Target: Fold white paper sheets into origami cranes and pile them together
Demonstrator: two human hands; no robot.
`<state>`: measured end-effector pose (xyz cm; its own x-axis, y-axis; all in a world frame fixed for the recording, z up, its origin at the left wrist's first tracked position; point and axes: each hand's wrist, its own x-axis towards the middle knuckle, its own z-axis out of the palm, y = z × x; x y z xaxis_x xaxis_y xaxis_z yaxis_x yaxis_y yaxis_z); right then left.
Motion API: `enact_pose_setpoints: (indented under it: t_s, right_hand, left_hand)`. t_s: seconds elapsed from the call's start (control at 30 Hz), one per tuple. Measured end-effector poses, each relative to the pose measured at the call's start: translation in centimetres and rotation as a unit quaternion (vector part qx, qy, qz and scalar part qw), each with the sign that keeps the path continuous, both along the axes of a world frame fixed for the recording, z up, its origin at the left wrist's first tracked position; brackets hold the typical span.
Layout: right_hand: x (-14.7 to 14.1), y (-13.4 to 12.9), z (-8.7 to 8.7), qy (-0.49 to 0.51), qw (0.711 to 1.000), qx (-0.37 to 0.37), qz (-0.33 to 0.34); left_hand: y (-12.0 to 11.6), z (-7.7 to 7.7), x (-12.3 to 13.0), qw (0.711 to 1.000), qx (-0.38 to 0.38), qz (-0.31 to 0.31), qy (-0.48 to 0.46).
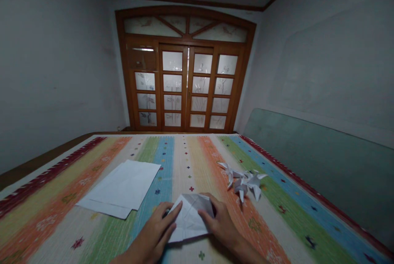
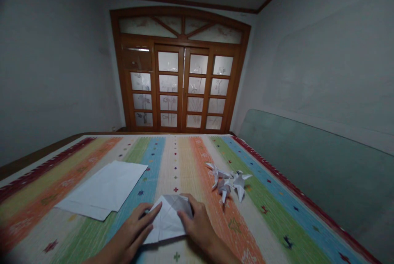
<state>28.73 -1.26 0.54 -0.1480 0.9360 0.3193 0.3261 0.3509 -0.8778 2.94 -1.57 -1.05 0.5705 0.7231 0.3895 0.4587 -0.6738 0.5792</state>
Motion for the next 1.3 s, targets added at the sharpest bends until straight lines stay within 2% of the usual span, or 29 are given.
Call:
enact_pose_setpoints:
  t_s: [0.07, 0.2, 0.3, 0.4, 0.6, 0.73, 0.83, 0.9, 1.03, 1.17, 1.3]
  right_hand:
    - [-0.1, 0.1, -0.3, 0.06, 0.998, -0.013, -0.009]
    - [-0.2, 0.6, -1.0, 0.189, 0.977, -0.093, -0.004]
    - [-0.1, 0.8, -1.0, 0.228, 0.968, -0.104, -0.001]
    - [-0.1, 0.6, -0.4, 0.243, 0.965, -0.101, 0.006]
    - [-0.1, 0.2, 0.4, 0.191, 0.977, -0.091, 0.005]
    - [-0.2, 0.1, 0.0, 0.147, 0.98, -0.093, 0.096]
    - [-0.5, -0.2, -0.1, 0.092, 0.985, -0.039, 0.142]
    - [-0.8, -0.3, 0.0, 0.06, 0.989, -0.008, 0.138]
    - [-1.0, -0.4, -0.4, 0.027, 0.993, 0.0, 0.115]
    - [-0.9, -0.3, -1.4, 0.017, 0.995, -0.016, 0.093]
    - [-0.8, -0.3, -1.9, 0.017, 0.994, -0.042, 0.099]
  left_hand:
    - [0.0, 0.3, 0.3, 0.999, -0.023, -0.006, -0.047]
    - [0.2, 0.9, 0.4, 0.991, -0.052, -0.003, -0.123]
    - [0.2, 1.6, 0.4, 0.984, -0.064, 0.022, -0.165]
    - [0.1, 2.2, 0.4, 0.979, -0.039, 0.037, -0.194]
    - [-0.5, 2.7, 0.7, 0.975, 0.05, 0.022, -0.214]
    - [-0.9, 2.8, 0.8, 0.973, 0.093, 0.019, -0.21]
    - [-1.0, 2.8, 0.8, 0.973, 0.106, 0.021, -0.202]
    - [-1.0, 2.7, 0.8, 0.974, 0.109, 0.028, -0.197]
    - [-0.8, 2.2, 0.8, 0.976, 0.099, 0.054, -0.187]
    - [-0.6, 1.7, 0.7, 0.976, 0.074, 0.09, -0.184]
    - [-0.7, 1.3, 0.9, 0.974, 0.027, 0.125, -0.19]
